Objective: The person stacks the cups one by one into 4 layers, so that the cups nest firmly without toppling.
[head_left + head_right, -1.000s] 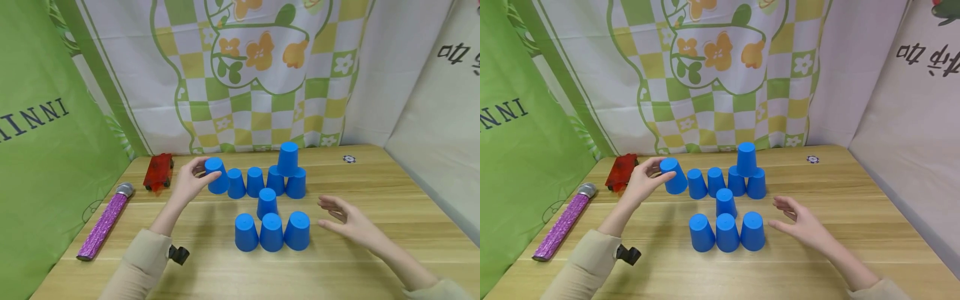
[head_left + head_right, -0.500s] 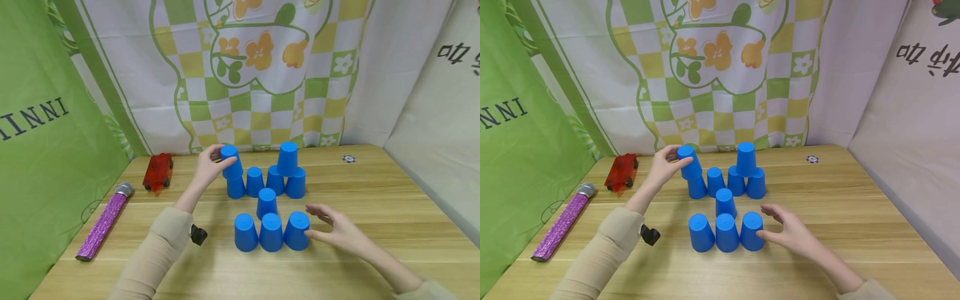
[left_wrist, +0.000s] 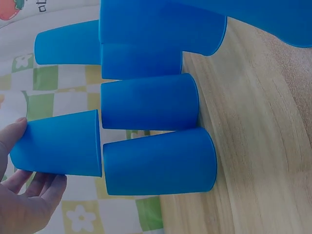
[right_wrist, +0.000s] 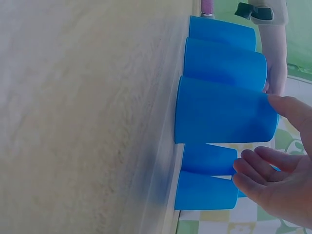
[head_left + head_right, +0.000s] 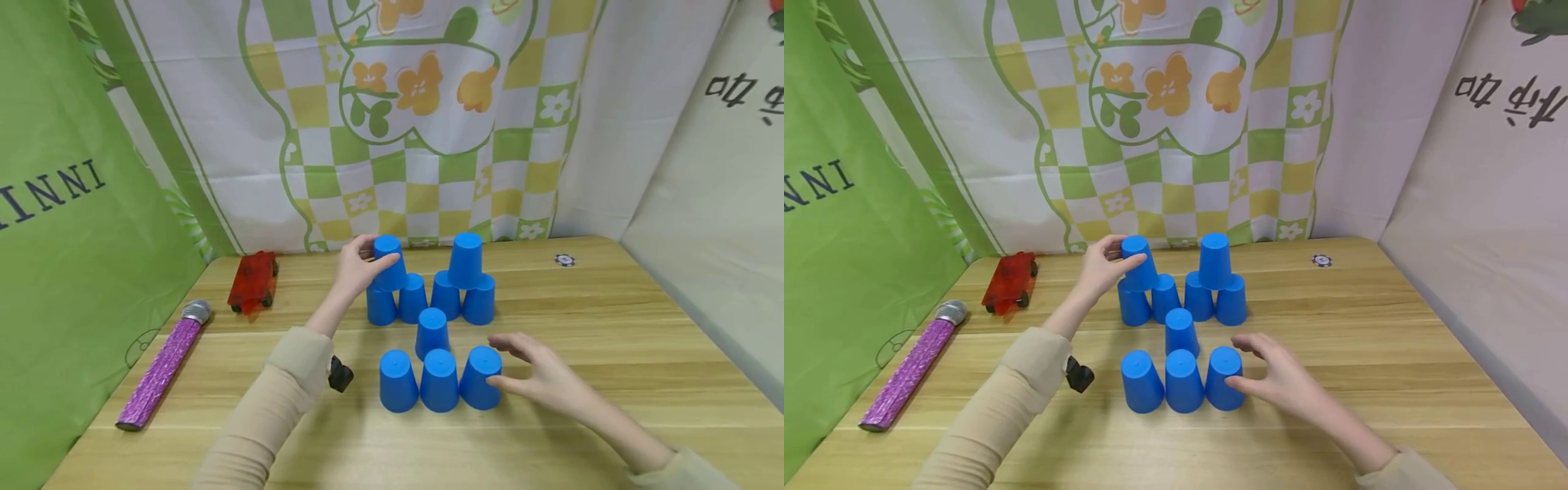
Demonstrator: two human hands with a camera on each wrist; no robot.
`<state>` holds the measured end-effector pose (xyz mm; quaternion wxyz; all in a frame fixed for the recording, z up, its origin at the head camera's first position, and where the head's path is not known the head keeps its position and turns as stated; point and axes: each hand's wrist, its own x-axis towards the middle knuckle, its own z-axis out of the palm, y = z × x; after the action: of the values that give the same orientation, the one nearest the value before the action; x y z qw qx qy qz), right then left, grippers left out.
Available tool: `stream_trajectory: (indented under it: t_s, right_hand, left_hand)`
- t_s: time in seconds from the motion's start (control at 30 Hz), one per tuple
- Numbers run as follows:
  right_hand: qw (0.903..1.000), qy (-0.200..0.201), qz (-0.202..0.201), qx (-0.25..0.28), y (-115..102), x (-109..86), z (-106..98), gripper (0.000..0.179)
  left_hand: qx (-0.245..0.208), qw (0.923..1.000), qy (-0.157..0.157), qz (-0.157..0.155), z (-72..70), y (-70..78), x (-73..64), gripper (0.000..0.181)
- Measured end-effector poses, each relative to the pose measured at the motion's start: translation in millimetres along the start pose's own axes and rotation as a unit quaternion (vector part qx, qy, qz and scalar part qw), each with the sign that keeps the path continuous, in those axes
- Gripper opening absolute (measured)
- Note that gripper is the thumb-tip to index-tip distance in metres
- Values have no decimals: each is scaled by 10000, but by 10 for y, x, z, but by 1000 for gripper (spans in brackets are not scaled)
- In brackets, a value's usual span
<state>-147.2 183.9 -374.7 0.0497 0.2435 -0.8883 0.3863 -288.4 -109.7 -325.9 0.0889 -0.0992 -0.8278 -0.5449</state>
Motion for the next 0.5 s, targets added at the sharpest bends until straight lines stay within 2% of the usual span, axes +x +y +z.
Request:
stream_trajectory:
  t_s: [0.5]
  right_hand:
    - [9991,-318,164,235,-4,43,18,52]
  left_hand:
    - [122,9999,-31,72,75,32,2,50]
